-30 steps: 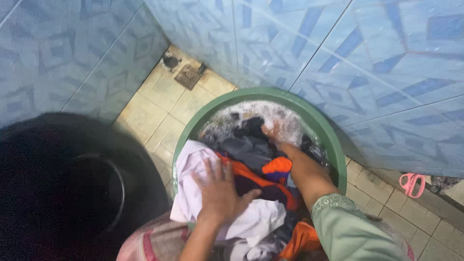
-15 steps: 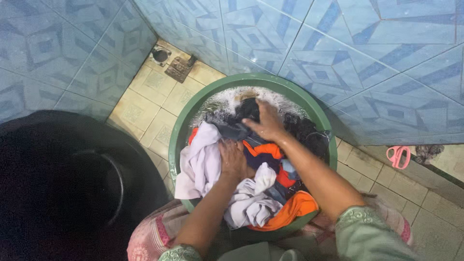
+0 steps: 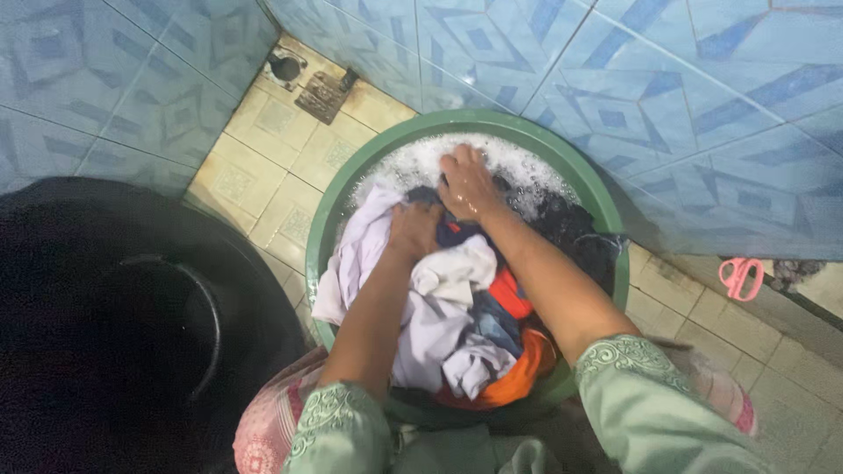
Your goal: The person washes various pieces of clothing by hand in a green basin filled with soapy water, scrubbing a patterned garment, denim pants, and other clothes one by one.
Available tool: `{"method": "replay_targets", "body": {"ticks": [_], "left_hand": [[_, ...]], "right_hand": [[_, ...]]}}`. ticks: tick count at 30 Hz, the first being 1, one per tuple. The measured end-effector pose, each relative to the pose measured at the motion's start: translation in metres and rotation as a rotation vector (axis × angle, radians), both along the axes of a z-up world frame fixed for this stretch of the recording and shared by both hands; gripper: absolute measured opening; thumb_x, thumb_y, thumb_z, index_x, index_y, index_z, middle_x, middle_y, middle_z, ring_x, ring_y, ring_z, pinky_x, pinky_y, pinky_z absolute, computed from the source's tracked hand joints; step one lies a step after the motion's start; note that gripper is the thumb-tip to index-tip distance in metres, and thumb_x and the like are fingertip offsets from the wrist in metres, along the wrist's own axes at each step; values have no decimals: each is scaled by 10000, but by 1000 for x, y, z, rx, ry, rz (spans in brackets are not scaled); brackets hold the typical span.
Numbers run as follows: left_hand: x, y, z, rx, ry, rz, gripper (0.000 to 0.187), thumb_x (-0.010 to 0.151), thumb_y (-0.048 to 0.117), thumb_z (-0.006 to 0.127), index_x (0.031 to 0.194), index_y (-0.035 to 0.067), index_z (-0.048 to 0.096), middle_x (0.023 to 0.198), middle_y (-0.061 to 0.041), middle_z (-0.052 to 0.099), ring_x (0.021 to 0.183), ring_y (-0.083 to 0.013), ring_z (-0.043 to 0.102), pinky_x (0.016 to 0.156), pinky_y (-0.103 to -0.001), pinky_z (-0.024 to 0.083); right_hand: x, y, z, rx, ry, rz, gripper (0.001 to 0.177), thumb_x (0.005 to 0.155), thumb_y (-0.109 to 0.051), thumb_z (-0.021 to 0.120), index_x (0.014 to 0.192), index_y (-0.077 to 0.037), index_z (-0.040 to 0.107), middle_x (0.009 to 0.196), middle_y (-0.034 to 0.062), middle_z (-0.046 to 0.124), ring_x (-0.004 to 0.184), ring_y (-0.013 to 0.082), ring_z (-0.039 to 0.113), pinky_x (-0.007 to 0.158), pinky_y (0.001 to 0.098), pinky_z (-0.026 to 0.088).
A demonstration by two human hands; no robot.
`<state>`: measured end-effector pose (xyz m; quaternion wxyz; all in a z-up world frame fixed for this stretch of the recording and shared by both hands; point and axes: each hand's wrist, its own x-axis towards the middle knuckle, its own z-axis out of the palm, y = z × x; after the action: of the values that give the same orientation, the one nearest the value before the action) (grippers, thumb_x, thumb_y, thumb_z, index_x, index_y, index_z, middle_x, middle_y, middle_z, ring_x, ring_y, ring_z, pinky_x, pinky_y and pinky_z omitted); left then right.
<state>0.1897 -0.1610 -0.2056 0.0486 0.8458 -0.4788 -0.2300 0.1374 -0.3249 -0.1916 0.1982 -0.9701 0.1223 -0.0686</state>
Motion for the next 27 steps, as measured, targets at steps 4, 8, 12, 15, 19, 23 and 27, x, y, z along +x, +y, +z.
{"method": "replay_targets", "body": {"ticks": [4,8,12,15,19,23,27], "left_hand": [[5,1,-6,-138,26,30,879,614,528,839,1347,127,568,1245,-160,638,1241,-332,544,1004,-578,377],[-4,7,4,-48,29,81,645,701,519,773,1244,180,686,1236,-122,696,1231,-343,619,1076,-536,442],[-26,18,20,-233,-45,108,759,568,485,872,1202,128,654,1189,-173,661,1193,-389,587,1001,-544,439],[-45,28,32,-269,-14,106,836,646,478,856,1307,53,574,1240,-216,640,1228,-413,574,1062,-522,440],[-91,75,87,-629,387,109,884,847,459,767,1533,18,425,1518,-284,475,1465,-428,421,1225,-540,358],[-165,110,151,-326,86,-88,1152,651,657,740,1547,25,387,1606,-259,339,1500,-427,204,1147,-699,100],[-192,112,159,-372,-170,-138,1082,710,744,638,1463,-8,439,1531,-295,385,1441,-435,303,1137,-689,111]], "right_hand": [[-22,-6,30,269,-4,45,625,906,-453,740,1362,-52,594,1432,219,534,1312,439,493,1130,486,388],[-122,36,105,236,289,-153,1023,784,-668,725,1537,-69,380,1604,273,257,1455,495,259,1199,593,223],[-201,101,152,57,512,-276,1255,722,-789,697,1611,-73,173,1627,256,92,1483,531,32,1068,827,118],[-236,112,163,44,446,-138,1096,867,-765,685,1562,-49,232,1714,285,30,1534,573,-14,1036,836,190],[-259,121,188,228,878,-66,1392,643,-636,877,1619,-81,54,1678,258,-70,1494,588,-78,1110,770,201],[-248,136,168,66,839,-146,1177,756,-421,845,1640,-135,124,1659,263,16,1448,615,65,1048,783,302],[-241,139,97,-130,801,-146,783,849,-392,751,1505,-120,420,1483,253,452,1367,496,465,913,560,557]]}}
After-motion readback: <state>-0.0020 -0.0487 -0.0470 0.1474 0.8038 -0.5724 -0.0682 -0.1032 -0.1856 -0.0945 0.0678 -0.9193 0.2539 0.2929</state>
